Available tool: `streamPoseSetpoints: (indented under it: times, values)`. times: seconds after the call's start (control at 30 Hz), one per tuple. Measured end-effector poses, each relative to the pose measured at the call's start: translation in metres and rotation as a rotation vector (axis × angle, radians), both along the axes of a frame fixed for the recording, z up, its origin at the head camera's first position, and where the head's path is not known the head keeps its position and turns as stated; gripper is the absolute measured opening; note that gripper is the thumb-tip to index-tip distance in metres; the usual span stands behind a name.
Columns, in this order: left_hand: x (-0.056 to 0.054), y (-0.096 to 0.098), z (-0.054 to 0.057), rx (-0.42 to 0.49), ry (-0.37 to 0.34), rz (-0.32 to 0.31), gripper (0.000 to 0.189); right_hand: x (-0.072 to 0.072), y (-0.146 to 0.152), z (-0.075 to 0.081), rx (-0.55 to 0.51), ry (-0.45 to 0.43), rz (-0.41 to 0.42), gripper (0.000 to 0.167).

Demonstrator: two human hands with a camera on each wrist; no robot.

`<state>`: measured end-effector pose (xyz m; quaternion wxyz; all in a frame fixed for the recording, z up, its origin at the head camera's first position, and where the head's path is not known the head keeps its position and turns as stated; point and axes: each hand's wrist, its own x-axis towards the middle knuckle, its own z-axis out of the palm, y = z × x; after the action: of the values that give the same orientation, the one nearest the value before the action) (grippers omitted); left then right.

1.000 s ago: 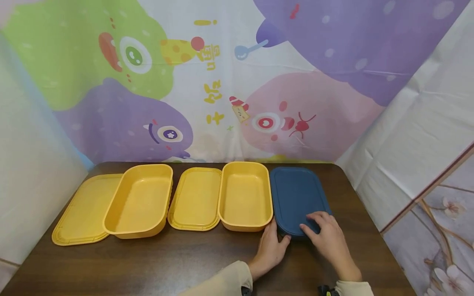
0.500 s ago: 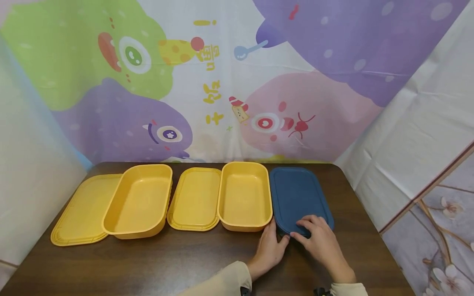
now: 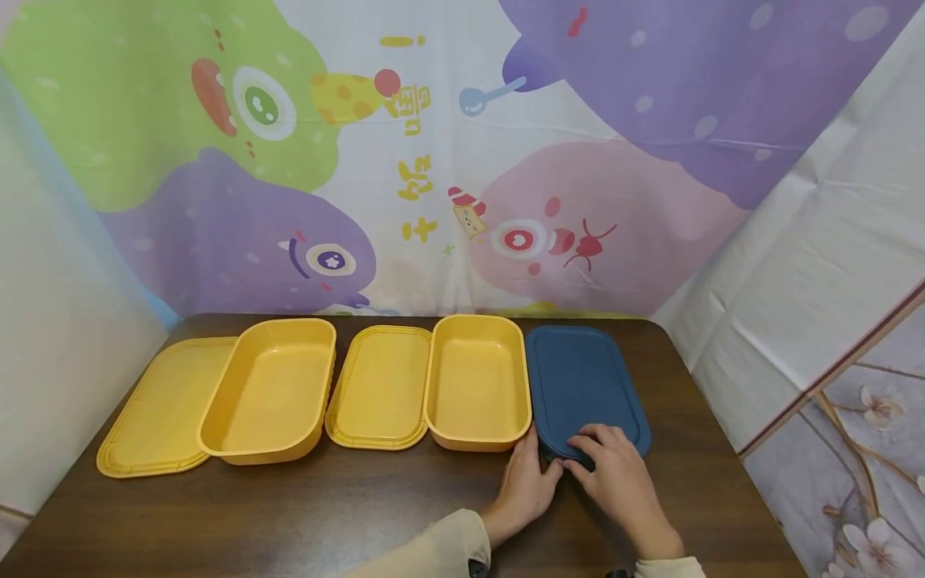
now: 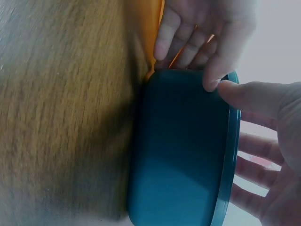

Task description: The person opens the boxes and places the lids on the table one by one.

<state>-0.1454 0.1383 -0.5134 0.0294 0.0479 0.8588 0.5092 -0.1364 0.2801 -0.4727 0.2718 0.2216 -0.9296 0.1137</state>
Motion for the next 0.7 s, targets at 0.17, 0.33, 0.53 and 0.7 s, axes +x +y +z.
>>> streamPoseSetpoints:
  times: [0.17,0.33,0.53,0.7]
  values:
    - [-0.0006,-0.0001,0.0019,0.014,-0.016,-0.008,0.071,-0.0006,-0.0009,0.0009,0.043,0.026,0.015,0.035]
    - [-0.0016,0.0000,0.0021,0.008,-0.010,-0.013,0.071,-0.0014,-0.0007,0.0023,0.068,0.052,0.038,0.034]
    - [-0.0012,-0.0001,0.0014,0.001,0.006,-0.017,0.071,-0.0006,-0.0011,0.0028,0.081,0.074,0.053,0.033]
    - [-0.0019,0.0007,0.0020,0.007,-0.014,-0.021,0.071,-0.0004,-0.0011,0.0026,0.079,0.072,0.051,0.033]
